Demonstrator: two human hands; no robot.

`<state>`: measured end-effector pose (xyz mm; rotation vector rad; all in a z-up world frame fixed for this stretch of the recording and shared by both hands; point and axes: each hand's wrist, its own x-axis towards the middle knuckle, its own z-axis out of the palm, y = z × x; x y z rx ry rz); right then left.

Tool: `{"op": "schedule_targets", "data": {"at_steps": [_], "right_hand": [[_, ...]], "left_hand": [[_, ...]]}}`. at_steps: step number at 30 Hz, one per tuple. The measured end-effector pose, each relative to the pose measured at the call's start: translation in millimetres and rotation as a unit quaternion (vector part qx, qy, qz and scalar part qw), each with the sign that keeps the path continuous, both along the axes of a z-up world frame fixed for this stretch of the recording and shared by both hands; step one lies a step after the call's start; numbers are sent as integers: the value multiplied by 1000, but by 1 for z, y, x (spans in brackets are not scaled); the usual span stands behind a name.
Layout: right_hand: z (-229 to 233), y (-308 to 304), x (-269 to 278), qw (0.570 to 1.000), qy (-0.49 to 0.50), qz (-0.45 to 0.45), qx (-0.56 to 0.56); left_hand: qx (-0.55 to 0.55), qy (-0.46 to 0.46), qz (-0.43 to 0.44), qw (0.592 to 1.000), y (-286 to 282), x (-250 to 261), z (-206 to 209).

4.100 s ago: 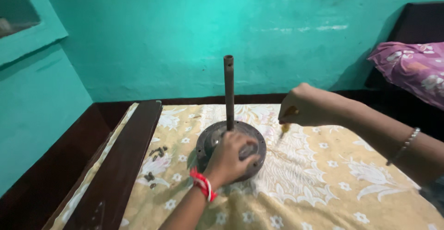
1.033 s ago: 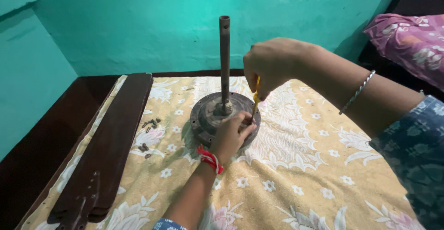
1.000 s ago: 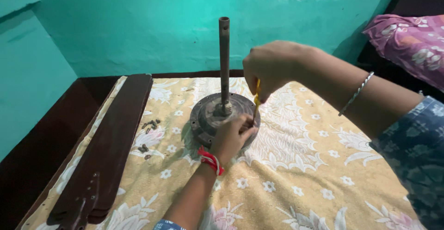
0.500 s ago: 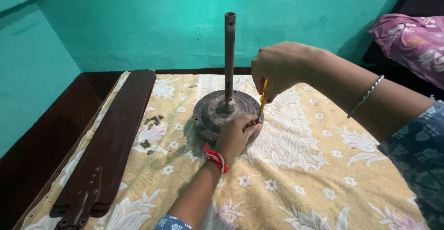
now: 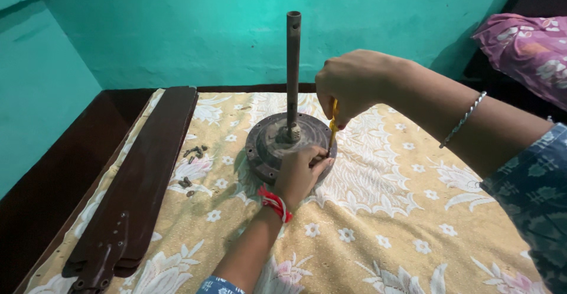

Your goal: The person assembles a ceiling fan by securing the fan blades to the central motor housing using a screwdriver. They insert screws into the blade brackets and tighten them to attach each blade to the hub.

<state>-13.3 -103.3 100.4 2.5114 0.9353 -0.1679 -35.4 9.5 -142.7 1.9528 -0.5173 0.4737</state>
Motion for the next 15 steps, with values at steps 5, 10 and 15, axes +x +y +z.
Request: {"op": "schedule_targets", "data": {"at_steps": [5, 10, 15], "right_hand": [[0, 1, 0, 1000, -2, 0, -9], [0, 1, 0, 1000, -2, 6, -12], [-5, -1, 2, 1000, 10, 14, 4]], "left_hand": [[-14, 40, -8, 999, 0, 3, -5], [-13, 48, -8, 999, 1, 3, -5], [8, -43, 3, 999, -2, 1, -7]]}}
